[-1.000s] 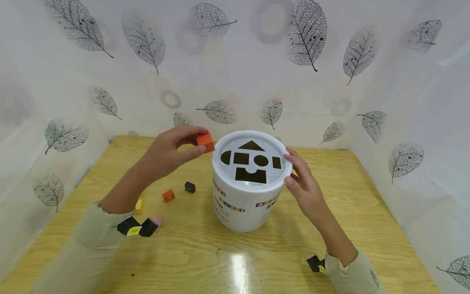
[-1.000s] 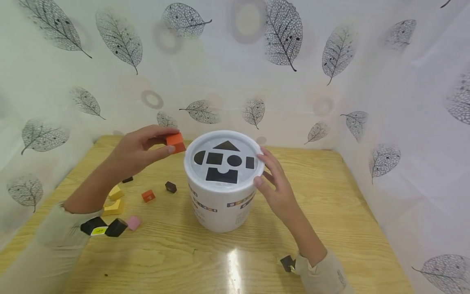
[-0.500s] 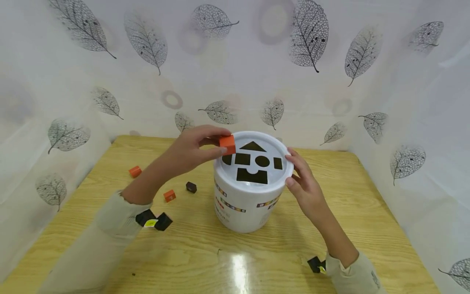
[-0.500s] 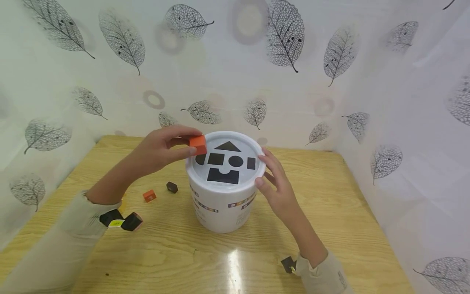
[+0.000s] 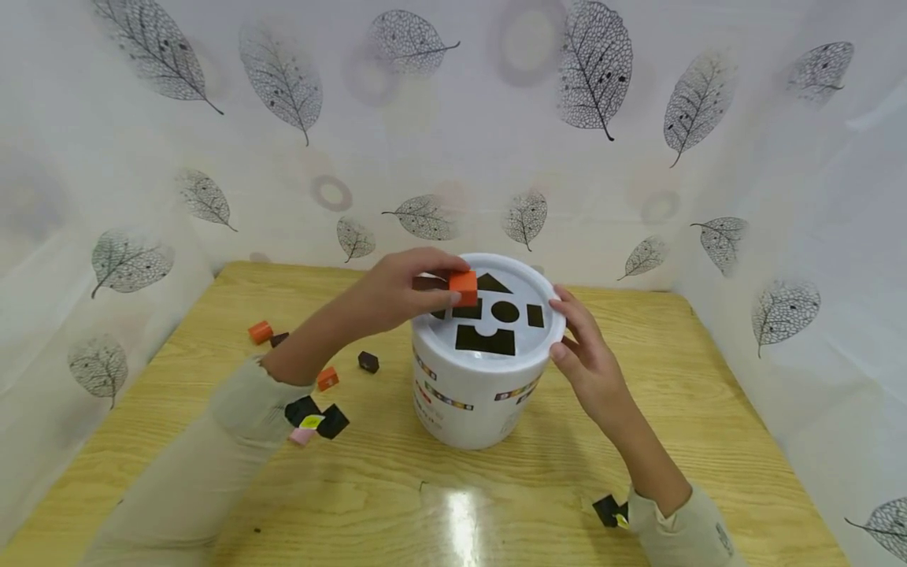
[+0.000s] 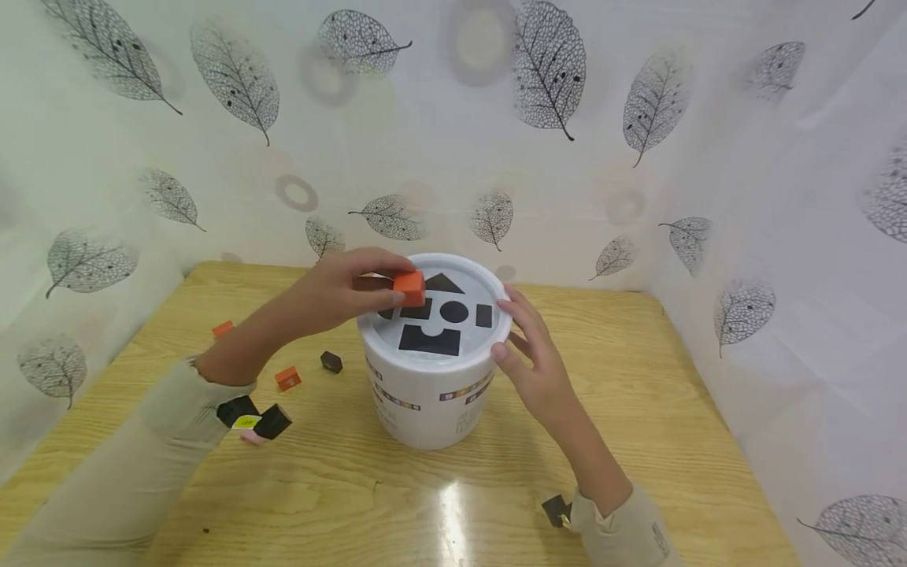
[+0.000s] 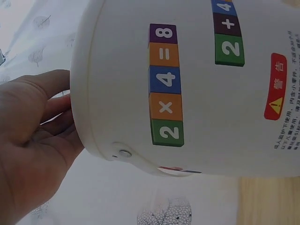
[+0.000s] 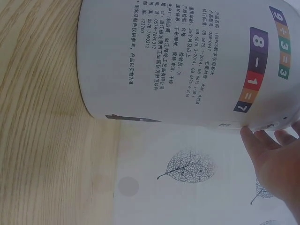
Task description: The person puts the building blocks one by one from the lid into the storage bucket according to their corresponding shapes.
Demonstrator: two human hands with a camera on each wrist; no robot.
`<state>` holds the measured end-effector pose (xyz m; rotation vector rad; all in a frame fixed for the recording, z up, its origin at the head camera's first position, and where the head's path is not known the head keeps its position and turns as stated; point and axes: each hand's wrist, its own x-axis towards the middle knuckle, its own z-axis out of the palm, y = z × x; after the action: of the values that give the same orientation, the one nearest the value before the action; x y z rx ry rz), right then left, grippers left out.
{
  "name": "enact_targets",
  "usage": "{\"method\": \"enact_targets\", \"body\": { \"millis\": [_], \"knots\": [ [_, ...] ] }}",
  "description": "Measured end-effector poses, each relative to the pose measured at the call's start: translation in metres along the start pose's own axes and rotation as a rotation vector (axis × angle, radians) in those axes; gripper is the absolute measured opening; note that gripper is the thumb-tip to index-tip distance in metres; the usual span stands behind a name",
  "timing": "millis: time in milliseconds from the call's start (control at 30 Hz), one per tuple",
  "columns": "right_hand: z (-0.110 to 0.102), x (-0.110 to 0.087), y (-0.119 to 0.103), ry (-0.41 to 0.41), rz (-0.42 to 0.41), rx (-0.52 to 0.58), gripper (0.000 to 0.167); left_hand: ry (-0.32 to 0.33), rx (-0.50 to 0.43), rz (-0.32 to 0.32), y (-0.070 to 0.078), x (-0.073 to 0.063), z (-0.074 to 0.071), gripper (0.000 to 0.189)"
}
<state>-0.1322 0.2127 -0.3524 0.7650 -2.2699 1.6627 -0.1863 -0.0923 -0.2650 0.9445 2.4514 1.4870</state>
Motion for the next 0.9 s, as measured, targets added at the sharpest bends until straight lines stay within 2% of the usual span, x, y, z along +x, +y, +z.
{"method": "enact_targets", "body": {
  "millis": [100,500,900],
  "knots": [
    [0.0003,-0.0001,-0.0001,-0.004,-0.003,0.005,0.049,-0.014,0.029,-0.020,0.0021,0.0003,0.0018,0.044],
    [0.0007,-0.0002,0.0012,0.007,-0.008,0.010,0.049,-0.072,0.197,-0.030,0.0102,0.0020,0.0049,0.038],
    [0.0012,-0.0001,-0.0015,0.006,-0.010,0.008,0.049,-0.085,0.120,-0.044,0.0070,0.0002,0.0044,0.046]
  ]
}}
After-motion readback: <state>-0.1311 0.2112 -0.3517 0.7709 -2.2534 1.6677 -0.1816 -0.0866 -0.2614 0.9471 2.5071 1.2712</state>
